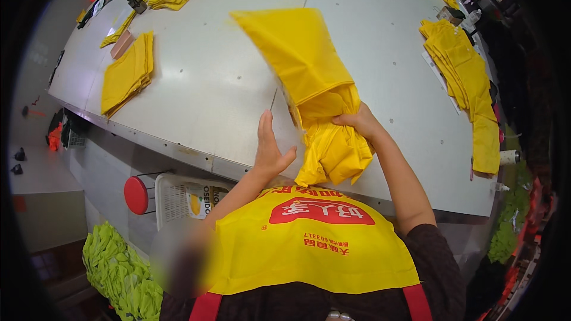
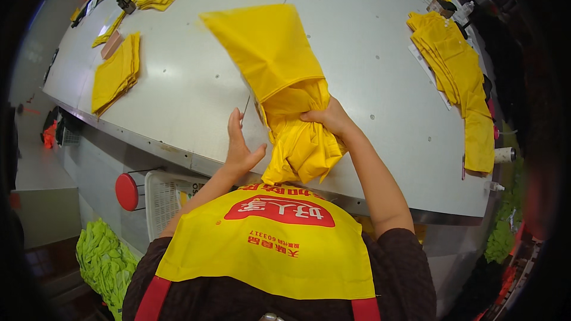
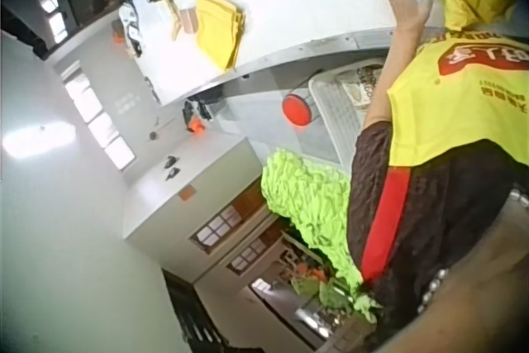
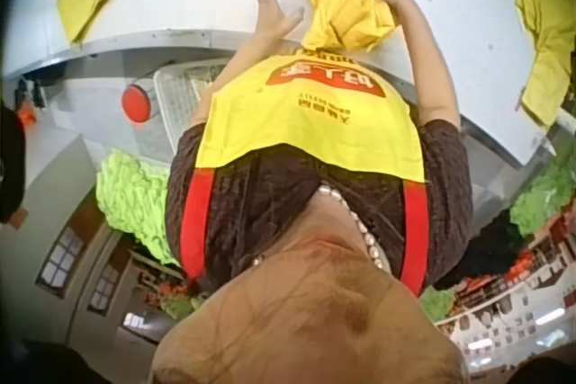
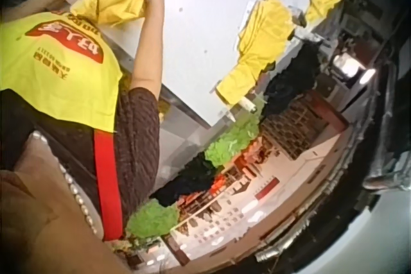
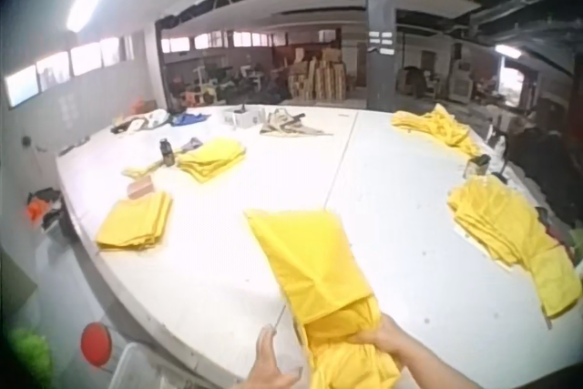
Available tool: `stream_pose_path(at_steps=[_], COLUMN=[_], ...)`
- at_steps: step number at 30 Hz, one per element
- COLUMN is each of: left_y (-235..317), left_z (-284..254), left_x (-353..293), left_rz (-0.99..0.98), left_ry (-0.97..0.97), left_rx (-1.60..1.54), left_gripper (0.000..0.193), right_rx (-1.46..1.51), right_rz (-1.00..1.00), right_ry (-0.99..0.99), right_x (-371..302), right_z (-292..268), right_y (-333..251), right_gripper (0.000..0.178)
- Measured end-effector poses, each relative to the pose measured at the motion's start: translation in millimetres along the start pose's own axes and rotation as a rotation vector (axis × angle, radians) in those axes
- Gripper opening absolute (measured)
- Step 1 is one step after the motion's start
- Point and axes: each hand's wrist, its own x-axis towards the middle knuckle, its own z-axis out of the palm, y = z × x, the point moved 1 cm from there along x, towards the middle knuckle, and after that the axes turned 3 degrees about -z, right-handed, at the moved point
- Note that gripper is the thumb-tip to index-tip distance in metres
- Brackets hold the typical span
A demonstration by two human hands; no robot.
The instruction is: The person folds a yellow raincoat on a white table, smoothing and aligning the fabric, then folding it into a compact rectangle. The person uses scissors to trim a small piece of fabric from the coat and places the folded item on a stack of similar yellow garments.
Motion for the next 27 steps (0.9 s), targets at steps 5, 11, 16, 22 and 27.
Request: stream_pose_path(at_steps=[5, 11, 16, 22, 27], left_y=[-4, 4, 12, 3, 16], left_z=[31, 35, 32, 13, -33], left_x=[28, 34, 39, 3, 4], left_rz=[-0.166, -0.114, -0.157, 0.064, 0.036], left_ry=[-0.102, -0.101, -0.238, -0.685, -0.481], left_rx=[-0.060, -0.252, 0.155, 0.284, 0.302], left_gripper=[0.084, 0.042, 0.020, 0.025, 0.021], right_rx=[0.107, 0.294, 0.394, 0.443, 0.214], right_rz=[-0.064, -0.072, -0.138, -0.181, -0.244], right_ry=[0.004, -0.002, -0.035, 0.051, 0.261], right_x=[2, 5, 2, 3, -8], right_z=[-2, -20, -21, 3, 19], right_y=[2, 23, 34, 33, 34], right_gripper=[0.059, 0.060, 0.058, 0.055, 0.048])
